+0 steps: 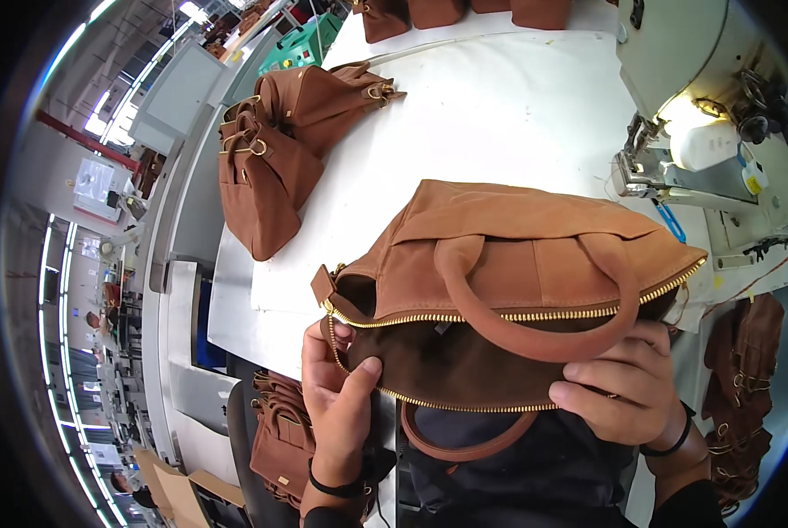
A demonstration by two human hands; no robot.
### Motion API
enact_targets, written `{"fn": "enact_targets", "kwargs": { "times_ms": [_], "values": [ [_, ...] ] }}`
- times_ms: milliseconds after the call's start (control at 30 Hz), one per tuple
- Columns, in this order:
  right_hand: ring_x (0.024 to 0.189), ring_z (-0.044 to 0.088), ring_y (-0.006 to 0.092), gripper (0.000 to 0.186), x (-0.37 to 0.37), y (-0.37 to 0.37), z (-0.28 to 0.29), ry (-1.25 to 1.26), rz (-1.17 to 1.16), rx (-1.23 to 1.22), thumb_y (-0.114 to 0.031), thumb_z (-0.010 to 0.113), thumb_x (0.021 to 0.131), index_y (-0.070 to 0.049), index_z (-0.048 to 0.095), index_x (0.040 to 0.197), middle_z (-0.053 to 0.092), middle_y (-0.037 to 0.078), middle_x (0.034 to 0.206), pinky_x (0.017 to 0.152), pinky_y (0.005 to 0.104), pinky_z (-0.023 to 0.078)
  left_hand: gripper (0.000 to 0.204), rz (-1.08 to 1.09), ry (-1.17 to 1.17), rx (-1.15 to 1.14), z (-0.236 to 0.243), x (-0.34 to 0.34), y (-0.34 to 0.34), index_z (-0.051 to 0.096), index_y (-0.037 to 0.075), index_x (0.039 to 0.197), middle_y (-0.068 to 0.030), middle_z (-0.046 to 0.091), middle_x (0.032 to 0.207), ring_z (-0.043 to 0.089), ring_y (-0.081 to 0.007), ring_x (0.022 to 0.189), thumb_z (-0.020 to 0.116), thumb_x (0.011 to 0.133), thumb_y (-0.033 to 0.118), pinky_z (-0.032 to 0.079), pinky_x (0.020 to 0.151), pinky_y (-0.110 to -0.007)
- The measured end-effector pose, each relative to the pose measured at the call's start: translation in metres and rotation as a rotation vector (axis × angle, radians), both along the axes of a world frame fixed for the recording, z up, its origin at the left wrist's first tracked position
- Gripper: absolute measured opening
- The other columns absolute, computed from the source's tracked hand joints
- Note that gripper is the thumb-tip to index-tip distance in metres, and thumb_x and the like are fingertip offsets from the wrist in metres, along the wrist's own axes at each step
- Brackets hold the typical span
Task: The person operates an industrial sewing machine to stitch a zipper onto a brown fabric bag. They guide the bag under the needle, align the zipper, and sew along the edge. After sewing, they cut the thread and inspect the finished product before picking up another bag.
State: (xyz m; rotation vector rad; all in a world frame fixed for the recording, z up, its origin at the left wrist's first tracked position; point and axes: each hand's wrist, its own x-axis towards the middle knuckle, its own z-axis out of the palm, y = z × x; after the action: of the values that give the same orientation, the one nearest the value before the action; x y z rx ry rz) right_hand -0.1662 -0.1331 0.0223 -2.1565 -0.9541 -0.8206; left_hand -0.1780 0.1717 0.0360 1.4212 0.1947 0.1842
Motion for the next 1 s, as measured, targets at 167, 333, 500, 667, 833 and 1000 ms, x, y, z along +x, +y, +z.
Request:
{"fn": "enact_targets", "kwargs": {
  "times_ms": [167,333,500,667,833,1000],
  "values": [
    [0.086,0.07,0.0133,0.02,-0.002,0.001,-0.001,0.019,-0.006,0.002,-0.021,0.079,0.082,-0.021,0.079,0.102,0.071,-0.005,0.097,0.094,0.0345,0.049,0.049,-0.034,-0.01,0.001,-0.008,0.002,0.003,0.049,0.006,0.127,-0.0037,0.053,0.123,0.052,-0.0131,0.114,0.071,0.084,-0.002,0.04,0.105,-0.03],
    [0.084,0.071,0.015,0.02,-0.001,0.001,0.003,0.042,0.001,0.002,-0.016,0.078,0.08,-0.02,0.079,0.1,0.071,-0.003,0.097,0.092,0.0355,0.049,0.045,-0.048,0.006,0.016,-0.009,0.001,0.014,0.049,0.006,0.127,-0.003,0.054,0.12,0.052,-0.0121,0.112,0.07,0.088,0.0,0.041,0.102,-0.028],
    [0.085,0.072,0.0165,0.02,0.003,-0.001,0.008,0.083,0.005,0.007,-0.013,0.08,0.077,-0.018,0.08,0.097,0.071,-0.003,0.097,0.089,0.0369,0.05,0.054,0.026,-0.06,0.243,-0.001,0.017,0.026,0.047,0.005,0.138,-0.0053,0.055,0.125,0.053,-0.0144,0.115,0.075,0.092,0.007,0.046,0.1,-0.028],
    [0.093,0.072,0.0217,0.032,0.007,-0.009,0.012,0.152,0.011,0.022,-0.002,0.077,0.074,-0.015,0.081,0.103,0.072,0.002,0.101,0.095,0.0431,0.051,0.057,-0.26,-0.401,1.05,0.043,0.055,0.034,0.06,0.003,0.137,-0.0125,0.064,0.134,0.064,-0.0226,0.111,0.076,0.083,-0.002,0.052,0.093,-0.031],
    [0.097,0.071,0.0249,0.029,0.019,-0.016,0.02,0.172,0.01,0.087,0.0,0.078,0.078,-0.009,0.079,0.106,0.073,0.006,0.101,0.099,0.0467,0.05,0.015,-0.4,-0.423,0.993,0.061,0.104,0.035,0.075,-0.002,0.109,-0.011,0.075,0.102,0.067,-0.0174,0.087,0.068,0.095,0.001,0.054,0.081,-0.031],
    [0.095,0.071,0.0249,0.024,0.017,-0.019,0.024,0.221,-0.026,0.128,0.001,0.077,0.083,-0.006,0.076,0.106,0.073,0.008,0.099,0.101,0.0469,0.05,0.035,-0.619,-0.045,0.614,0.058,0.14,0.034,0.062,0.001,0.076,-0.0011,0.062,0.081,0.053,-0.0087,0.083,0.056,0.103,0.022,0.04,0.076,-0.026]
  ]
}}
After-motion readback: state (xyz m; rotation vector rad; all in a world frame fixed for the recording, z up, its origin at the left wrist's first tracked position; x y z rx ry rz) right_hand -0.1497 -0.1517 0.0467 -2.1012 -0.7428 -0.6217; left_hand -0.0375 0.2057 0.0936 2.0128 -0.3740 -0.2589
